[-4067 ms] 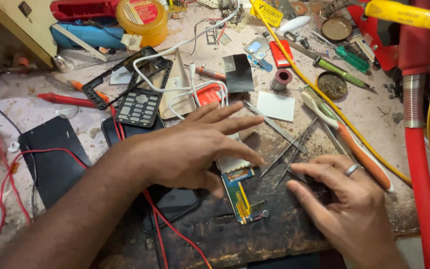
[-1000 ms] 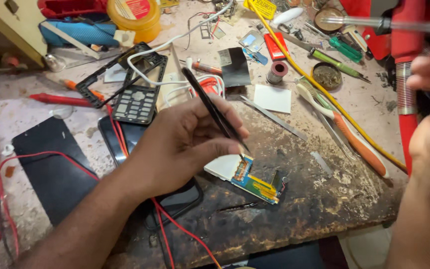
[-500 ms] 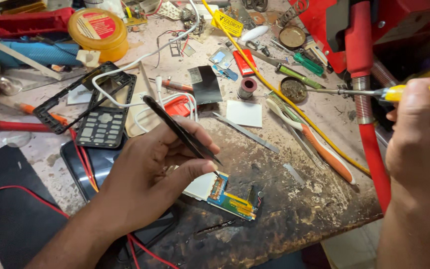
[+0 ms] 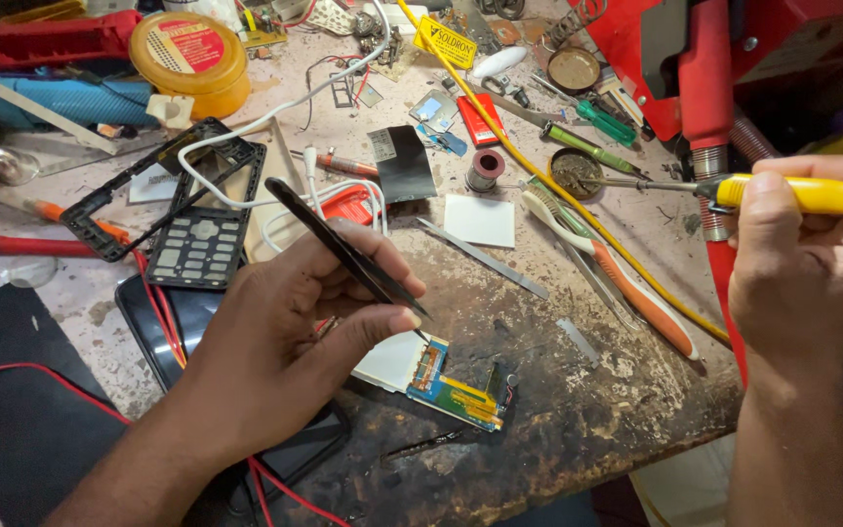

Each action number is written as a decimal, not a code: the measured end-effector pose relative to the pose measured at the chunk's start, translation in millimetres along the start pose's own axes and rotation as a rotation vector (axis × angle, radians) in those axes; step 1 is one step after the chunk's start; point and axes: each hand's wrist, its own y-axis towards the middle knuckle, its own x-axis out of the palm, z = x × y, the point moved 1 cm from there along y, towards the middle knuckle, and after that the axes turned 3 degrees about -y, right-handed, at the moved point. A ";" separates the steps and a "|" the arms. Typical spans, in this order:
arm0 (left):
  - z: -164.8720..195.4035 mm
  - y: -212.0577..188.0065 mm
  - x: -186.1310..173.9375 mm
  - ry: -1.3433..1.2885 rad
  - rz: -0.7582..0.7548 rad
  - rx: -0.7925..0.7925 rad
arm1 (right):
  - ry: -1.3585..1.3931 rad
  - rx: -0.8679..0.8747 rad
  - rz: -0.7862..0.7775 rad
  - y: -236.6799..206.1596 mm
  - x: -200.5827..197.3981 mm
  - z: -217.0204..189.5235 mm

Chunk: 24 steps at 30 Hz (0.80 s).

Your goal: The person uses a soldering iron to apply solder to a small circuit board with a ribbon cable. They hold the board steady with one hand while applying heat and solder with the other, then briefly inspect the joint.

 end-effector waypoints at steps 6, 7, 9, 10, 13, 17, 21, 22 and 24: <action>1.0 1.1 -1.0 0.009 0.008 0.005 | 0.018 -0.007 -0.009 0.7 1.5 -3.6; 1.7 1.0 -1.0 0.012 0.010 0.014 | 0.037 0.000 -0.008 1.4 2.7 -4.5; 2.6 1.2 -0.3 0.004 0.010 0.015 | 0.088 0.017 -0.012 3.2 6.5 -6.9; 2.9 0.9 0.0 -0.005 0.008 0.007 | 0.110 0.018 -0.018 4.1 8.6 -8.4; 3.4 1.5 -1.2 0.022 0.017 0.010 | 0.148 0.004 -0.034 6.1 13.7 -12.6; 2.4 1.1 -1.4 -0.003 0.020 0.011 | 0.132 0.006 -0.030 3.5 13.1 -12.1; 2.1 1.0 -2.1 0.025 0.025 0.008 | 0.084 0.010 -0.011 0.8 1.7 -2.5; 2.5 0.9 -2.0 0.041 0.027 0.015 | 0.063 -0.009 -0.017 0.5 -1.4 0.1; 3.1 1.2 -1.1 0.058 0.027 0.023 | 0.026 -0.057 -0.036 -0.1 -5.9 4.8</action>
